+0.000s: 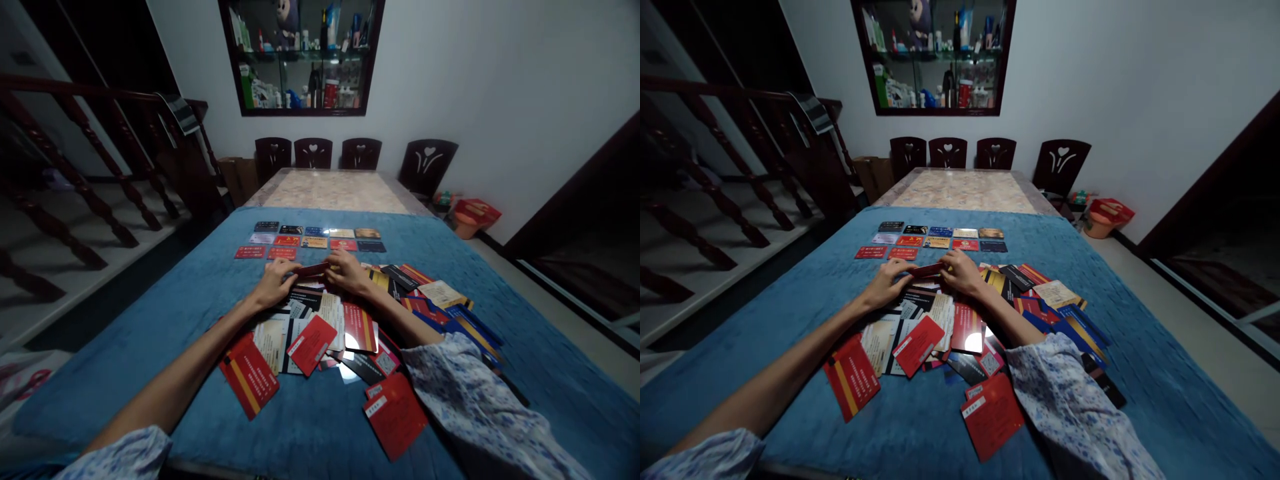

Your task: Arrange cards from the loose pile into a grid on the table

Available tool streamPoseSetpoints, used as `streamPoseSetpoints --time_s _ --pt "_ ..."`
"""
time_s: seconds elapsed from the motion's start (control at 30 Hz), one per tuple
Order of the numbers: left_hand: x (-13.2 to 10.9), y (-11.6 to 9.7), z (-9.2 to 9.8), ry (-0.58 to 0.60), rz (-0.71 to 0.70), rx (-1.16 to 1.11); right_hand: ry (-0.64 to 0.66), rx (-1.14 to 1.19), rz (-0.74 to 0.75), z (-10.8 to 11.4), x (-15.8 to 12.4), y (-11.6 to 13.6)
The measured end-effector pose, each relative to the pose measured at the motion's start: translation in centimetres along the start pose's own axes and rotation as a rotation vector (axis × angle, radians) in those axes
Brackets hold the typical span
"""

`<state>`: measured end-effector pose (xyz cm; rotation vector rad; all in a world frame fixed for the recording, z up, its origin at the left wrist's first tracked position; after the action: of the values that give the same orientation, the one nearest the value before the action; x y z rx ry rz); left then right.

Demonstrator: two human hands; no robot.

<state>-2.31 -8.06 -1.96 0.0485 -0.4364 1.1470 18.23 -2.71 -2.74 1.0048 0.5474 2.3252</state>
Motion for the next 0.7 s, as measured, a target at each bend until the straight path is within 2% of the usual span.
streamPoseSetpoints --time_s 0.33,0.53,0.7 --pt "-0.1 -3.1 0.6 -0.14 -0.09 0.252 0.057 -0.264 0.164 -1.0 -0.3 1.8" --pt "-0.5 -2.6 0.1 -0.17 -0.102 0.288 0.076 -0.288 0.252 -1.4 -0.4 2.4" --pt "-1.0 -2.5 0.2 -0.182 -0.152 0.279 0.126 -0.247 0.192 -1.4 -0.5 2.1"
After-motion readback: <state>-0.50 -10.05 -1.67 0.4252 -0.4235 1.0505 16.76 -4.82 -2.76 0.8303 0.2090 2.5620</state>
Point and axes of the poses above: each hand's wrist, its own x-axis towards the middle knuckle, its own z-axis out of the back of the hand, y = z × x, the point moved 4 cm from there along x, towards the middle knuckle, and after that the axes turned 15 degrees about x, right-handed, at the moved point
